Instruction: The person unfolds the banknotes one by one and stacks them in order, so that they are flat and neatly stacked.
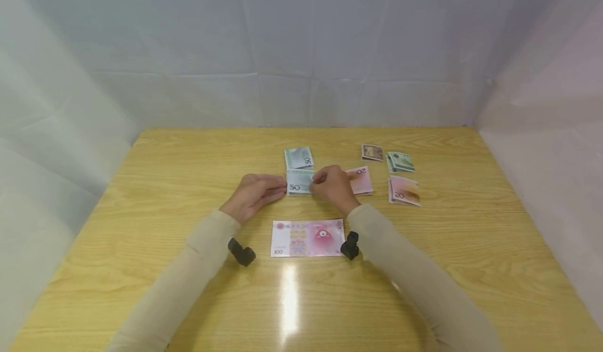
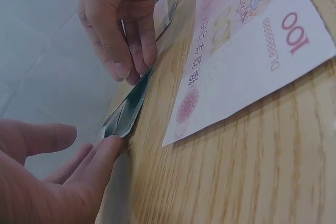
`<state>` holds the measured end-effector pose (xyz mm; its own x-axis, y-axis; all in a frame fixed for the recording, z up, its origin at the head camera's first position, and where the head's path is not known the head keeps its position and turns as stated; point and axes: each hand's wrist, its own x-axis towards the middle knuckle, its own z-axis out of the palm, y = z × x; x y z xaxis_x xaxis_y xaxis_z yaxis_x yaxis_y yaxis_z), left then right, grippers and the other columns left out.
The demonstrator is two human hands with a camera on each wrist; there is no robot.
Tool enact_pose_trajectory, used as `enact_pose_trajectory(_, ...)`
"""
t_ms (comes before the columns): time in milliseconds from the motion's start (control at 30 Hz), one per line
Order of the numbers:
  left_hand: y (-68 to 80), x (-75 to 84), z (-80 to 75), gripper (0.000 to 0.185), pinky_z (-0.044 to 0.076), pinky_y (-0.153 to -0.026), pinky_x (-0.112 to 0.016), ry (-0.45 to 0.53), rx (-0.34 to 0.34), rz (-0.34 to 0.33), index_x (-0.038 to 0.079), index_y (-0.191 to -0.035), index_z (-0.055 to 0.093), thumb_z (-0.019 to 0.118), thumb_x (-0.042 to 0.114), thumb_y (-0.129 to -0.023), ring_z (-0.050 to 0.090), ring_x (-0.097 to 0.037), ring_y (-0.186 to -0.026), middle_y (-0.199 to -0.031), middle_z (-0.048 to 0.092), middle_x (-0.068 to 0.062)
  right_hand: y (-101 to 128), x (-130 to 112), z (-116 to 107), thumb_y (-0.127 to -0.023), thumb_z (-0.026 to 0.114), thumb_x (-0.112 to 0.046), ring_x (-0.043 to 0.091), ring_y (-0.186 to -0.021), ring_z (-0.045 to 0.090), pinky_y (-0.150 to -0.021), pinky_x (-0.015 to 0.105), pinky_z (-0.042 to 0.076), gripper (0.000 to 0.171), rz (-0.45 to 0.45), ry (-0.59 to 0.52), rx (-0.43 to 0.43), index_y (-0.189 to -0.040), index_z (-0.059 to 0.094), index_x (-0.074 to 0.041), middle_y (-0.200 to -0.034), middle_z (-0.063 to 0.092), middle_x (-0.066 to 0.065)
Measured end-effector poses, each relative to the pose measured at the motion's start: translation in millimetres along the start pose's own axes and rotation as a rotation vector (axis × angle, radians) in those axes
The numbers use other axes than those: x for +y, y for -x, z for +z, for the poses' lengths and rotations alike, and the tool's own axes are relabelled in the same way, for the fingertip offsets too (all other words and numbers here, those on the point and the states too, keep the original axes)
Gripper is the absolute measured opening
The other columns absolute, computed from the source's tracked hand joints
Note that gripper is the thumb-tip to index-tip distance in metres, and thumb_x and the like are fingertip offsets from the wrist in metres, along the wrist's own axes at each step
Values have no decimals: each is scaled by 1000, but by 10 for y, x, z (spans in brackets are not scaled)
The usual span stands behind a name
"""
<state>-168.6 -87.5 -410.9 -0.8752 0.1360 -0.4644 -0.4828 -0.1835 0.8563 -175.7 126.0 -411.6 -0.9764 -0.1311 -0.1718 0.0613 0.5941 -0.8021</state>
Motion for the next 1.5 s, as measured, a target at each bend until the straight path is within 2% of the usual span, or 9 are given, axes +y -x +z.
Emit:
enact_pose_trajectory(233,-9,-13,-2,35,59,-93,-28,19,10,5,-12,-132,56,60,-5,-97,65,-33,-118,-128,62,-27,5,-9,-1,-89,76,-9,32,-108,64,-100,42,55,25,6,-5,-7,-110,70,1,-114,70,19)
enact_pose_trajectory(367,-21,-18,-9,36,60,-91,-26,27,14,-1,-11,-133,55,60,-6,-97,65,-33,-118,-129,61,-27,6,11,6,-88,77,-10,33,-110,64,-110,48,45,25,-6,1,-6,-110,71,1,-113,71,18)
enact_pose_trajectory(467,-25,-19,-11,35,60,-90,-26,15,11,-5,-10,-131,58,62,-5,-96,67,-31,-114,-127,63,-25,8,21,13,-88,78,-12,33,-110,64,-112,49,42,26,-13,17,1,-110,72,0,-112,72,18)
enact_pose_trajectory(700,-31,-24,-13,31,60,-90,-27,-39,-4,2,-8,-124,64,68,2,-95,72,-23,-102,-121,68,-21,32,-15,36,-88,79,-13,32,-111,64,-104,44,51,28,4,24,-13,-111,72,-1,-114,71,17)
enact_pose_trajectory(933,-38,-38,2,35,60,-91,-29,-27,-78,8,-10,-129,60,66,6,-98,70,-30,-109,-122,67,-26,52,-34,53,-89,78,-12,33,-116,62,-108,44,49,27,-9,2,-33,-113,72,-1,-118,71,17)
enact_pose_trajectory(1100,-27,-31,29,37,60,-90,-28,-33,-82,-7,-11,-131,58,66,4,-98,70,-31,-109,-122,66,-27,74,-40,68,-90,76,-11,33,-116,62,-107,46,49,26,-46,-5,-58,-114,73,0,-118,71,17)
enact_pose_trajectory(1500,9,-27,82,43,60,-90,-27,-54,-87,8,-8,-138,53,63,-1,-97,67,-32,-114,-127,64,-25,122,-88,81,-91,76,-12,28,-106,67,-93,39,58,24,-75,-19,-60,-112,75,-1,-116,72,16)
